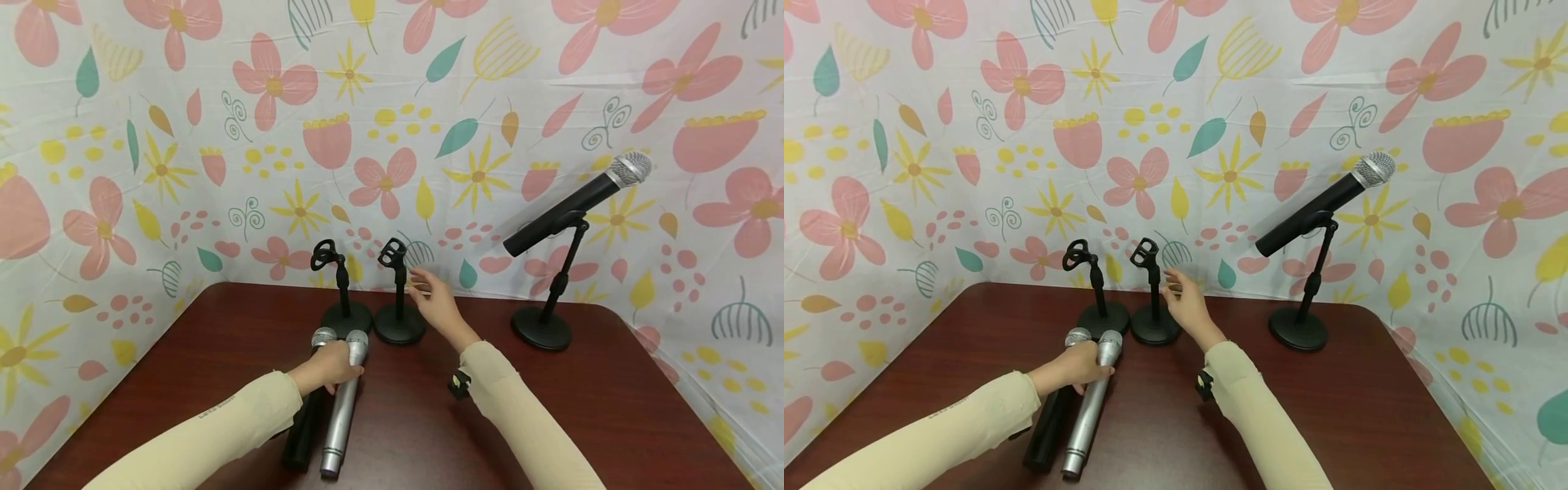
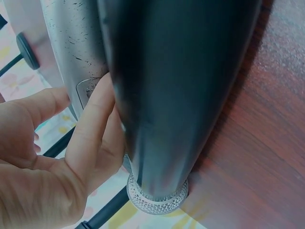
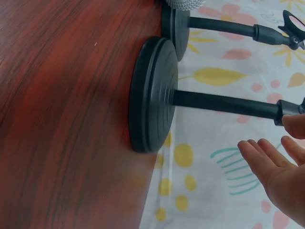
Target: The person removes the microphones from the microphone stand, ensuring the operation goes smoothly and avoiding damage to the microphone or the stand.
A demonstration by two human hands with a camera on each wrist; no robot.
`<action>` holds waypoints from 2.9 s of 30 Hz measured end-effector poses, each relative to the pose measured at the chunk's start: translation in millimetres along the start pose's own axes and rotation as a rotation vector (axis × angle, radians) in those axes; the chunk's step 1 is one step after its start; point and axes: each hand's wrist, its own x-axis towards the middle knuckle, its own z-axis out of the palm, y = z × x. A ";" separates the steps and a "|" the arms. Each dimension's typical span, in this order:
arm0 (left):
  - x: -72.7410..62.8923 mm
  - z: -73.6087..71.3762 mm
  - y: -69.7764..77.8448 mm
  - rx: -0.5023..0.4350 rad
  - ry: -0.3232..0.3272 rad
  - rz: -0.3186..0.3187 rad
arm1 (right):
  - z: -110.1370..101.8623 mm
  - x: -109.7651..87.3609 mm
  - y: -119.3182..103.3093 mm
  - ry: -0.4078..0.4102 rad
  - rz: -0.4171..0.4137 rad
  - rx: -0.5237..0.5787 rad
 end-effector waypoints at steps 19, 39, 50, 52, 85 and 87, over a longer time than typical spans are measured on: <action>10.9 -29.9 21.5 0.018 -0.008 -0.067 | -57.6 -34.9 7.5 -0.009 -0.009 -0.061; 20.9 -32.5 40.3 -0.283 0.124 0.123 | -136.5 -70.3 45.4 0.348 -0.123 -0.142; 23.3 -24.8 45.9 -0.373 0.092 0.150 | -176.9 -82.2 65.1 0.623 -0.031 -0.185; 23.6 -24.5 47.1 -0.369 0.089 0.160 | -183.4 -83.2 69.2 0.645 -0.001 -0.183; 33.2 -24.3 70.0 -0.379 0.061 0.272 | -183.7 -67.3 91.0 0.540 0.346 -0.084; 36.2 -27.2 76.0 -0.375 0.073 0.280 | -183.7 -67.2 91.5 0.554 0.336 -0.078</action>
